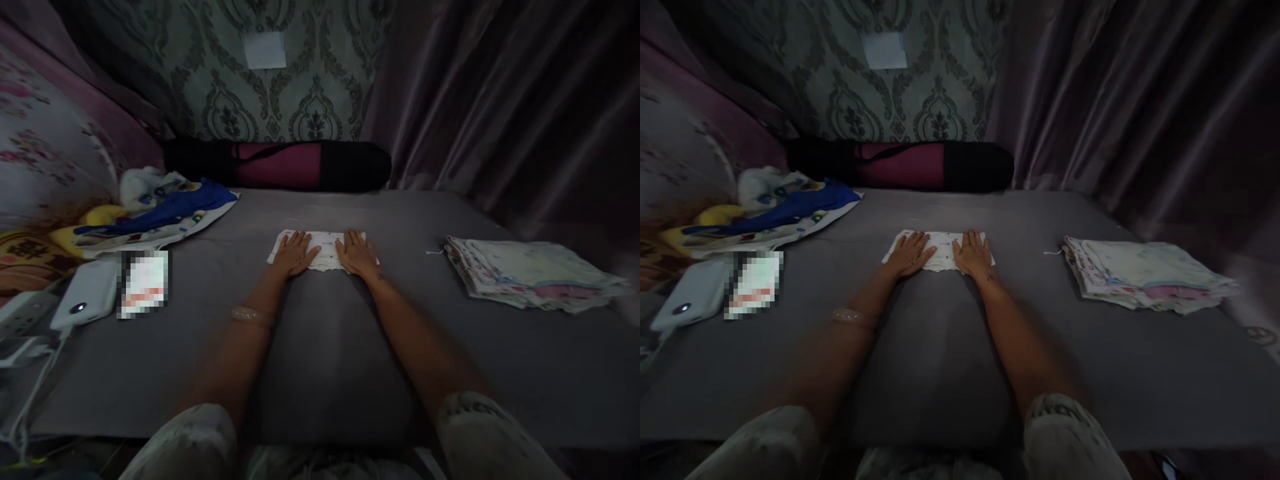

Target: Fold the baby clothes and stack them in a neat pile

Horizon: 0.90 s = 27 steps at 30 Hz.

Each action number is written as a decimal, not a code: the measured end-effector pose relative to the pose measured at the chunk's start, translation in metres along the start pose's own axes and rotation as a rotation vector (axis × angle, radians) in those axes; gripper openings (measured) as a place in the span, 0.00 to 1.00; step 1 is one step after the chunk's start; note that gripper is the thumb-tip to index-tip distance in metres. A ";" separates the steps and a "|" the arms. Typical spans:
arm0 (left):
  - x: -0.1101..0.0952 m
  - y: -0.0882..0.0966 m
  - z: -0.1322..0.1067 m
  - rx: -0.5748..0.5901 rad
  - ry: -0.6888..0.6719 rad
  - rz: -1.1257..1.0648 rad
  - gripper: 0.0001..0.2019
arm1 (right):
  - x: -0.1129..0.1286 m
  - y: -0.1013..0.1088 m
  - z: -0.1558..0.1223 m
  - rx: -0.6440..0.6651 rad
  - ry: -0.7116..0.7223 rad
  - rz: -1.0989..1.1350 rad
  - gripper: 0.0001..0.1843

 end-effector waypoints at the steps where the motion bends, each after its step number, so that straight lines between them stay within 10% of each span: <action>1: 0.000 0.000 0.000 0.017 -0.007 -0.008 0.38 | 0.000 0.000 -0.001 0.006 0.009 0.007 0.36; 12: 0.001 0.001 0.001 0.101 -0.012 0.026 0.53 | 0.000 -0.002 -0.003 0.056 0.030 -0.023 0.43; 21: 0.004 0.003 0.007 0.150 -0.024 0.036 0.48 | -0.012 0.011 0.012 0.114 0.075 0.185 0.35; 27: 0.019 0.028 0.018 0.066 -0.010 -0.224 0.30 | -0.066 0.033 0.025 0.051 -0.180 0.326 0.21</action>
Point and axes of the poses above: each hand's wrist, its own z-axis towards the middle knuckle, its own y-axis out of the back of the hand, x = y × z, the point moved 3 cm from there along z, towards the middle knuckle, and after that the axes turned 10 degrees about x, right-handed, at the moved point
